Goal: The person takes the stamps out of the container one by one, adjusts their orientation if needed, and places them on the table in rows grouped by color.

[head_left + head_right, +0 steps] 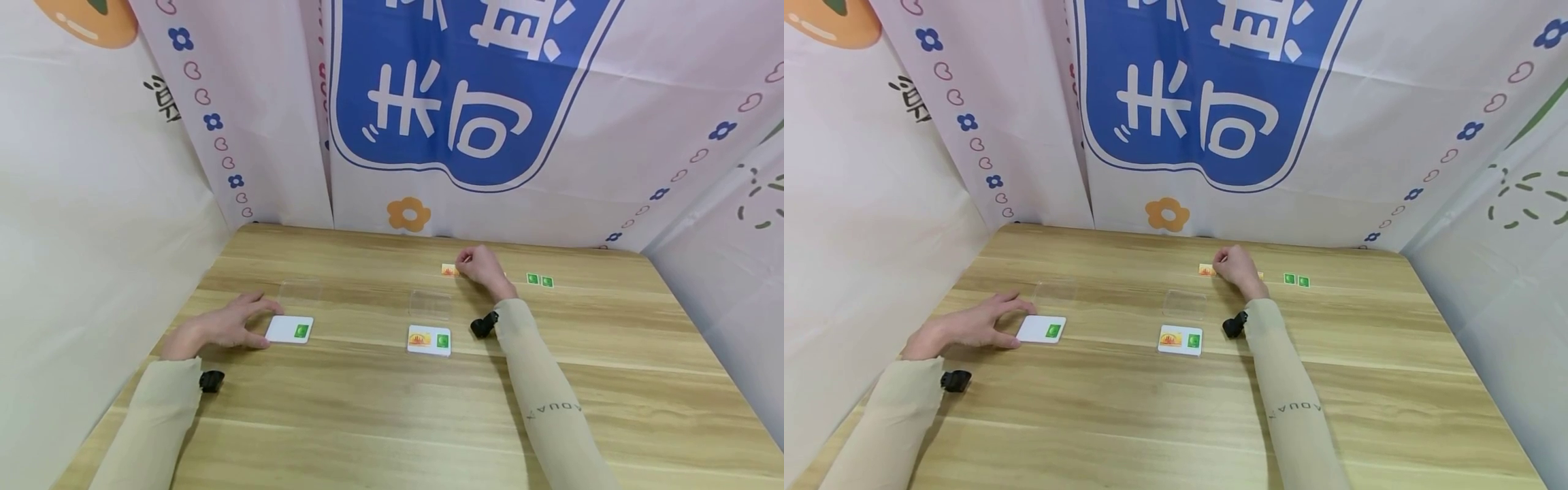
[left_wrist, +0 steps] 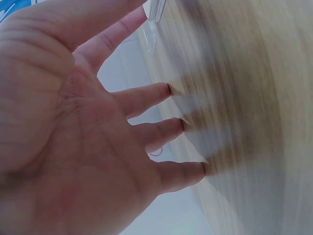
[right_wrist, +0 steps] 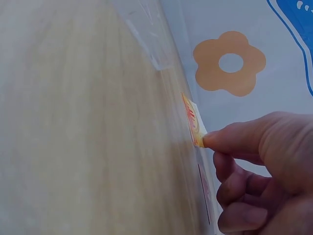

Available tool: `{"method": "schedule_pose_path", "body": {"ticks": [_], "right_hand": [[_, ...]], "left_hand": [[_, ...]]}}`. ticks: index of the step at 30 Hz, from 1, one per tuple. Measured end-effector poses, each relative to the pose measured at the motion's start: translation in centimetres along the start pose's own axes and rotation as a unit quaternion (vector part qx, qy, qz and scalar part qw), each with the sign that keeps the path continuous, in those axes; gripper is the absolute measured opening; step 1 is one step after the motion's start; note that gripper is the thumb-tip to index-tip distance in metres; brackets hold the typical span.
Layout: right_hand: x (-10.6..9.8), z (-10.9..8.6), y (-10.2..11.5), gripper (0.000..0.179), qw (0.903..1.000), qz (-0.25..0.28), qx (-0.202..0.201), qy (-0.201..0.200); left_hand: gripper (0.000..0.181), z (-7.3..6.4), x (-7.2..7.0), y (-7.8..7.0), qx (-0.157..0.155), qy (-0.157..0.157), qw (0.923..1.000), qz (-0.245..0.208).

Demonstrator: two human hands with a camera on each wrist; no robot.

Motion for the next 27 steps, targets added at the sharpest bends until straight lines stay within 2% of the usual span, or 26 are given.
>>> {"method": "schedule_pose_path", "body": {"ticks": [12,20,27], "right_hand": [[-0.07,-0.5,0.24,0.01,0.9999,-0.015,-0.001,0.001],[-0.1,-0.68,-0.13,0.011,0.9999,-0.002,0.014,0.004],[-0.94,-0.87,0.2,0.014,0.9997,0.022,0.005,0.006]], "left_hand": [[0.057,-0.11,-0.09,-0.09,0.005,-0.004,0.9999,0.014],[0.056,-0.09,0.15,-0.1,0.006,-0.006,0.9999,0.014],[0.056,-0.11,0.02,-0.17,0.006,-0.008,0.9999,0.011]]}}
Point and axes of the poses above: each hand's wrist, its own z-axis towards the middle knuckle, its own x-axis out of the palm, y = z × x, the point moved 7 cm from there along z, towards the middle knuckle, and after that the axes turned 12 degrees about x, right-handed, at the moved point
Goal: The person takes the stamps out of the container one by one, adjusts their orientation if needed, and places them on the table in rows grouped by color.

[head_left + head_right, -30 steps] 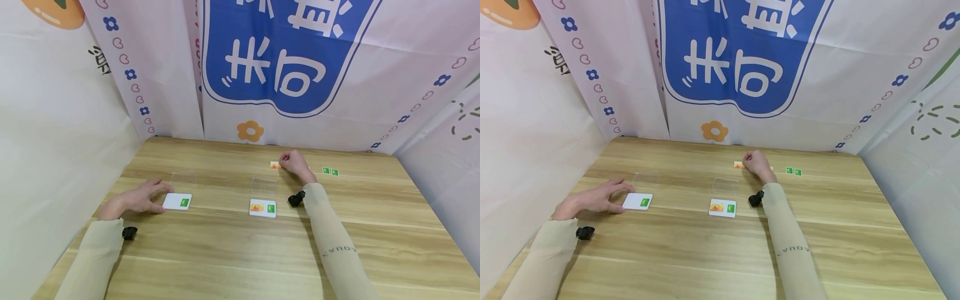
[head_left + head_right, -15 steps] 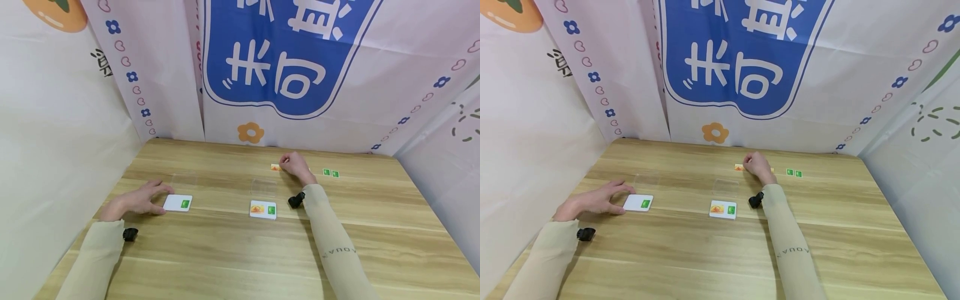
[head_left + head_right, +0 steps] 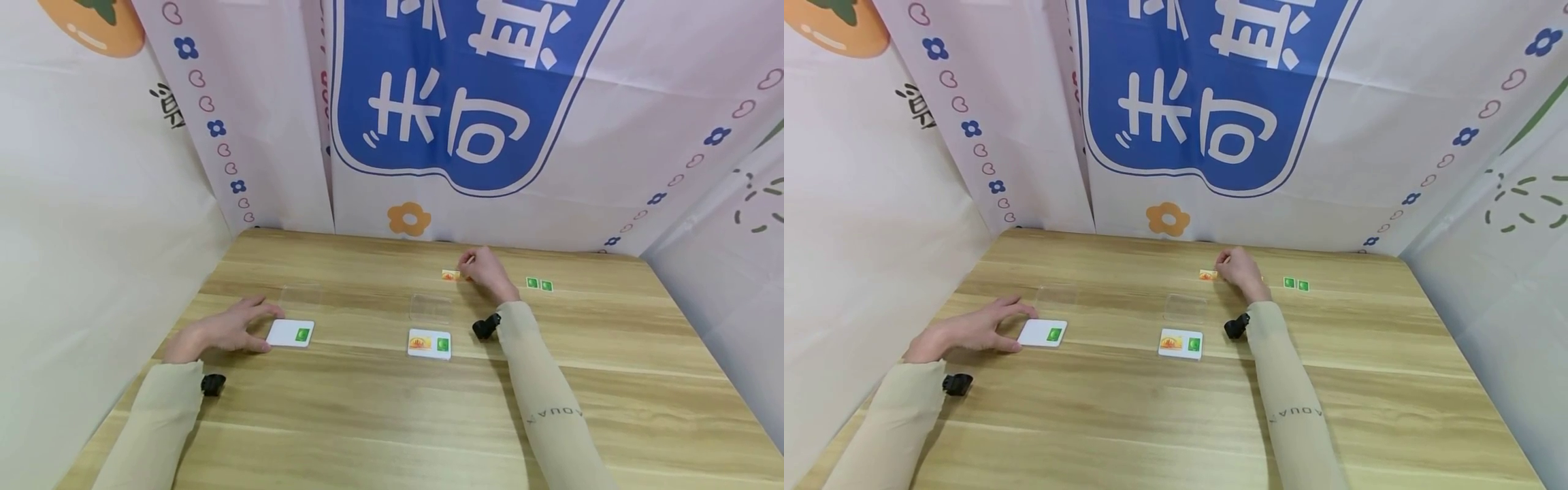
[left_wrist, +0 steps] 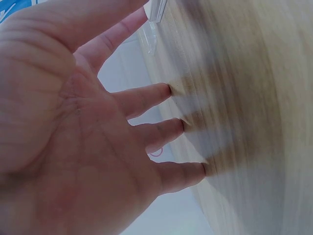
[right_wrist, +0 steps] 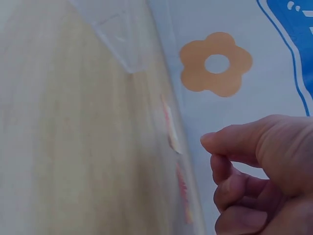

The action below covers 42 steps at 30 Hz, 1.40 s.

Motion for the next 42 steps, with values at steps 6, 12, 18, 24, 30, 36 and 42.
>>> {"method": "schedule_pose_path", "body": {"ticks": [6,12,18,24,30,36,42], "right_hand": [[-1.3,-0.5,-0.1,0.019,0.9998,0.015,0.005,-0.011],[-1.9,-1.2,-0.2,0.022,0.9992,0.029,0.027,0.006],[-1.9,-1.3,0.0,0.024,0.9989,0.026,0.037,0.011],[-1.9,-1.5,0.5,0.025,0.9992,0.029,0.026,0.012],[-1.8,-1.8,1.1,0.025,0.9997,0.018,0.015,0.002],[-1.6,-2.0,1.8,0.025,1.0,0.005,-0.001,-0.005],[-1.9,-2.4,2.6,0.024,0.9994,0.009,-0.026,-0.022]], "left_hand": [[0.055,0.2,-0.1,-0.1,0.0,0.002,1.0,-0.005],[0.057,0.2,0.0,-0.1,0.004,0.001,1.0,0.007],[0.057,0.0,0.1,-0.1,0.0,-0.001,1.0,0.006],[0.055,0.1,-0.1,-0.2,0.003,-0.004,1.0,0.0],[0.055,0.2,-0.1,-0.1,0.002,-0.001,1.0,-0.005],[0.055,0.3,0.0,0.0,0.001,0.001,1.0,0.001],[0.056,0.3,-0.1,-0.1,0.003,-0.001,1.0,0.002]]}}
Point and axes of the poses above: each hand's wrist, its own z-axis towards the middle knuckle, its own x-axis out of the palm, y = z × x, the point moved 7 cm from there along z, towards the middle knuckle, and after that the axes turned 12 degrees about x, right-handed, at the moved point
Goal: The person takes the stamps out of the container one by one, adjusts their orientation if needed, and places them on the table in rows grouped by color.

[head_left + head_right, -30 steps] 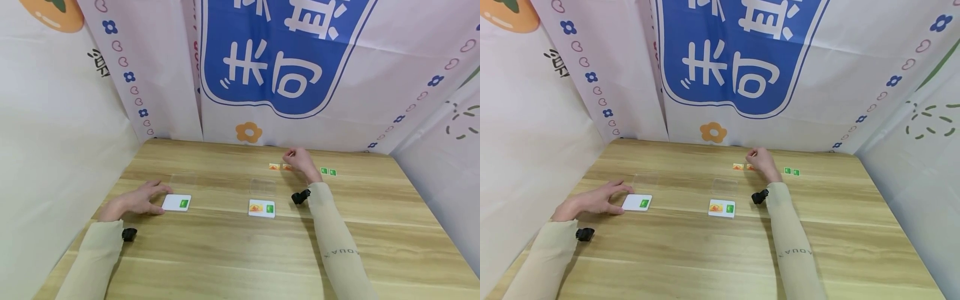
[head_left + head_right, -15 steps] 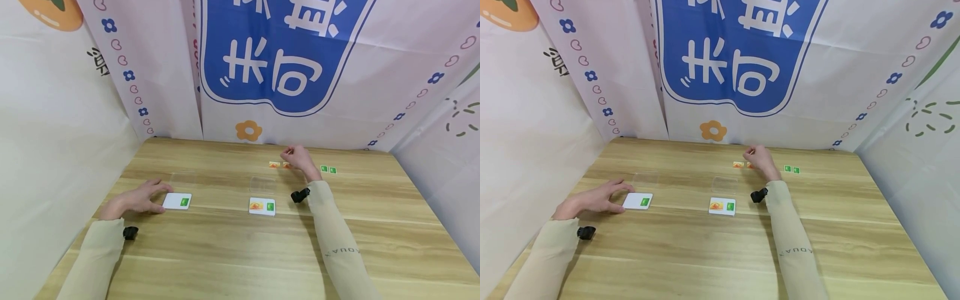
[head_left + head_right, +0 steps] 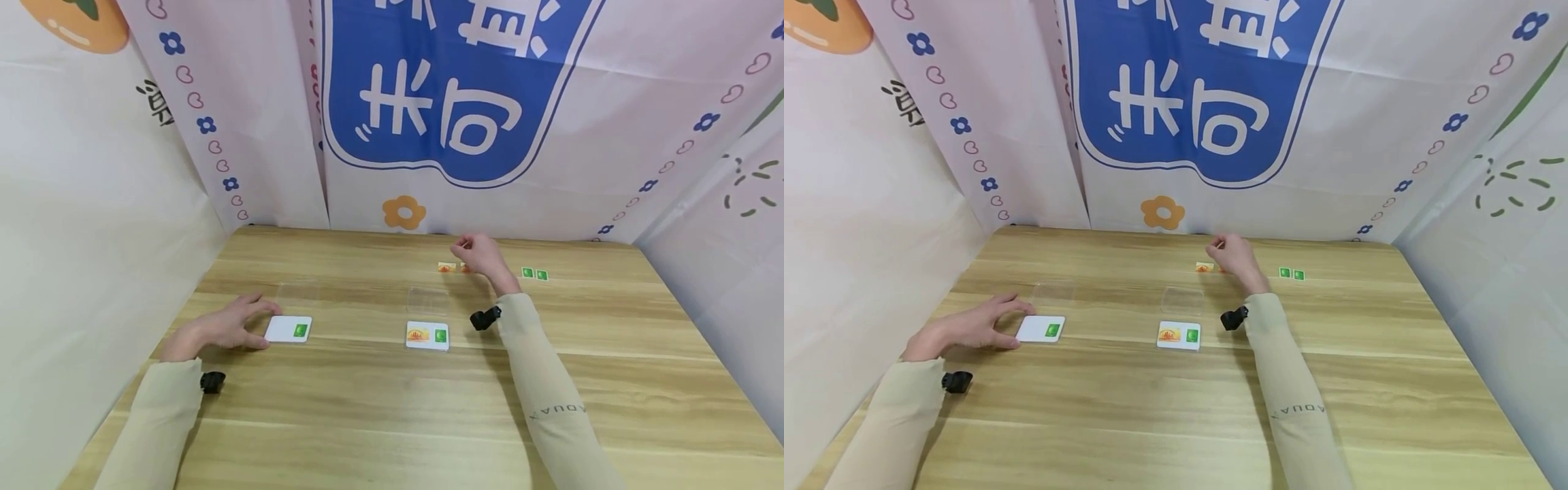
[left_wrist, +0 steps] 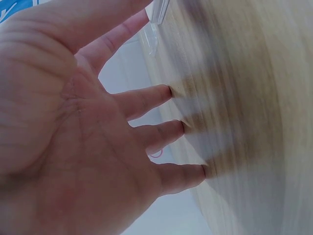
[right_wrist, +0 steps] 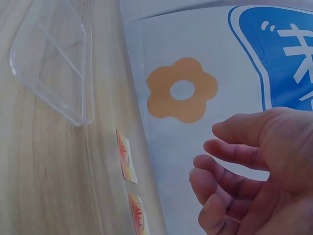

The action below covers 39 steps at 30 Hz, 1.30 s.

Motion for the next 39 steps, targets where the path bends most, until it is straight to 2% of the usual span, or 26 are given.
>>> {"method": "schedule_pose_path", "body": {"ticks": [11,24,39], "right_hand": [[0.0,-0.8,1.5,0.024,0.9998,-0.008,-0.016,-0.011],[1.0,-1.7,2.9,0.026,0.9989,-0.02,-0.042,0.002],[1.7,-3.1,5.0,0.023,0.998,-0.018,-0.061,0.008]], "left_hand": [[0.057,0.1,-0.1,-0.1,0.005,0.0,1.0,0.001],[0.058,0.2,-0.1,-0.3,0.015,0.001,0.9998,0.015],[0.06,0.1,0.0,-0.1,0.005,0.0,1.0,0.004]]}}
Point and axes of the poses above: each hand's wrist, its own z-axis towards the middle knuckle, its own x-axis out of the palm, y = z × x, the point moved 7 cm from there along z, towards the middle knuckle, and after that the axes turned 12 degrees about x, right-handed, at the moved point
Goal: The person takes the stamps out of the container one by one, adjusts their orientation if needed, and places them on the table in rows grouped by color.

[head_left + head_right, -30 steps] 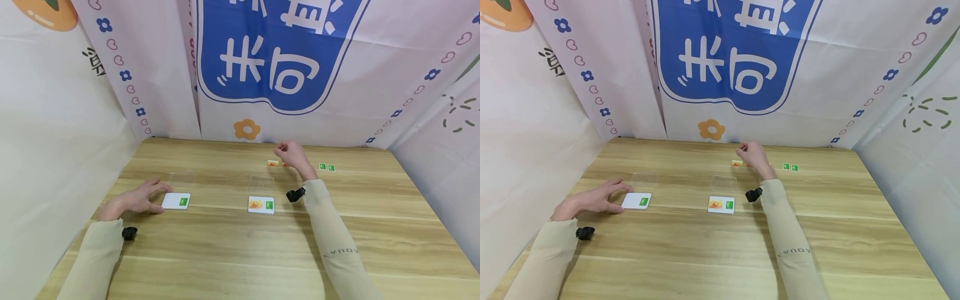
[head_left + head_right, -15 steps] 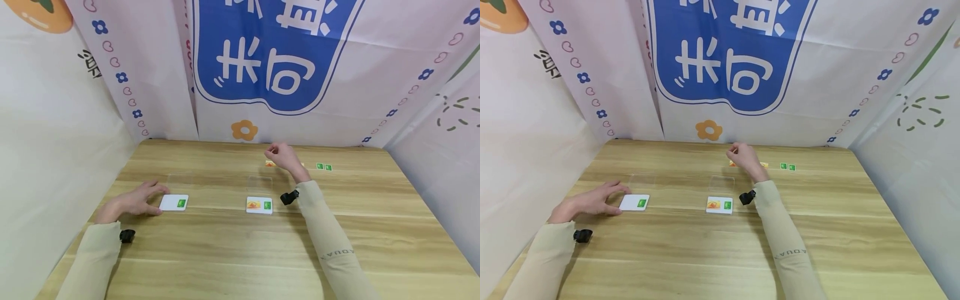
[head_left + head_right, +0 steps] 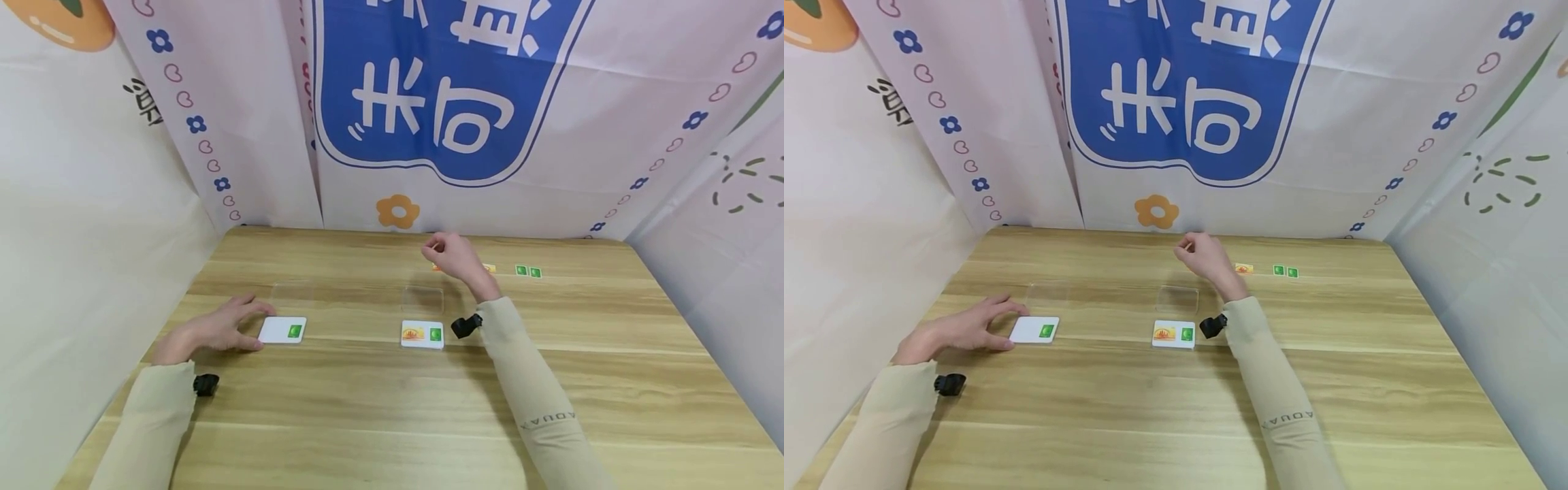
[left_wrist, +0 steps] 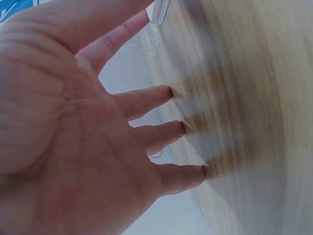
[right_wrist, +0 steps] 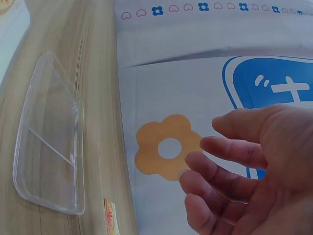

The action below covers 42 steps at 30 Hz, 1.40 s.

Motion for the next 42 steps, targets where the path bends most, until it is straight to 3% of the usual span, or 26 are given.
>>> {"method": "schedule_pose_path", "body": {"ticks": [11,23,42], "right_hand": [[0.7,-0.4,1.3,0.023,0.9997,0.003,-0.005,0.022],[3.1,-1.0,3.8,0.023,0.9967,-0.021,-0.063,0.047],[5.3,-1.6,6.9,0.02,0.9928,-0.055,-0.079,0.071]], "left_hand": [[0.061,-0.3,0.2,0.3,0.004,-0.002,1.0,0.006],[0.06,-0.6,0.1,0.4,-0.004,-0.006,1.0,-0.004],[0.06,0.2,0.0,0.4,0.0,-0.004,1.0,0.001]]}}
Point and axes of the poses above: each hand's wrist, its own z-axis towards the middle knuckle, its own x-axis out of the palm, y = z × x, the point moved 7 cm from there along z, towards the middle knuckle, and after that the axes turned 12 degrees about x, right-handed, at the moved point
